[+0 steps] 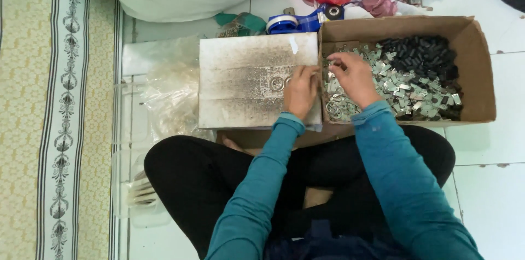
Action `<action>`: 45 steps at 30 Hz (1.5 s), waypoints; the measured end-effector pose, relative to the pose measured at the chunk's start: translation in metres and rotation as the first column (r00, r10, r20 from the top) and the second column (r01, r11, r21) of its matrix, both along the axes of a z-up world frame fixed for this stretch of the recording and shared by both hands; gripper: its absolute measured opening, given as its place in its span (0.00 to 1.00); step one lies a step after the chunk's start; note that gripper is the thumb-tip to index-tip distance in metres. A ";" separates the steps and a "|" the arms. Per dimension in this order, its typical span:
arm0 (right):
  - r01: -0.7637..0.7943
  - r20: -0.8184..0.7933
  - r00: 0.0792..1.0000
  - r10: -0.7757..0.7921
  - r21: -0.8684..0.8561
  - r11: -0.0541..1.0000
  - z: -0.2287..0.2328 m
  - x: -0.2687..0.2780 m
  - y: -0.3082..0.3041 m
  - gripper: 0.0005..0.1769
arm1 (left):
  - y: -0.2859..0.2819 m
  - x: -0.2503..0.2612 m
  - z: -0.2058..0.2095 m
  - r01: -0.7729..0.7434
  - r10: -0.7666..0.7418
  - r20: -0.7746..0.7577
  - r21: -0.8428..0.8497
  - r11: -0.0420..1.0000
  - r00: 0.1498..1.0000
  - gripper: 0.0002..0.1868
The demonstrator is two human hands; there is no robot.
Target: The person sits on the floor and sorts through small metal medallions and mirror pieces, picking them up by hand and placing them into a plastic bag.
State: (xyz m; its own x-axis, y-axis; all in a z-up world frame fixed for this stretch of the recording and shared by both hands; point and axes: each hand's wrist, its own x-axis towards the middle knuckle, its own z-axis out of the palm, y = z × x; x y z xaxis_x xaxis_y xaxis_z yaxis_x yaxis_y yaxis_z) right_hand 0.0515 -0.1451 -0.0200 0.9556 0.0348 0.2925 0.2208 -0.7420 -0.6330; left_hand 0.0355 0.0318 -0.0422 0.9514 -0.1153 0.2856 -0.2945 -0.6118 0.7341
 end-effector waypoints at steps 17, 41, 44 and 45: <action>-0.133 -0.654 0.740 -0.156 -0.370 0.919 -0.079 0.011 -0.055 0.21 | -0.118 0.031 -0.109 0.413 -0.199 -0.378 0.657 0.630 0.904 0.08; 0.138 -0.701 0.710 -0.063 0.050 0.989 -0.061 0.008 -0.072 0.19 | -0.093 0.016 -0.058 0.312 -0.157 -0.325 0.504 0.806 0.932 0.12; 0.208 -0.682 0.730 -0.045 0.158 0.965 -0.040 0.002 -0.071 0.17 | -0.079 0.022 -0.034 0.315 -0.195 -0.375 0.294 0.902 0.906 0.15; 0.232 -0.657 0.754 -0.009 0.254 0.939 -0.034 -0.001 -0.070 0.17 | -0.074 0.025 -0.028 0.318 -0.224 -0.402 0.184 0.930 0.888 0.18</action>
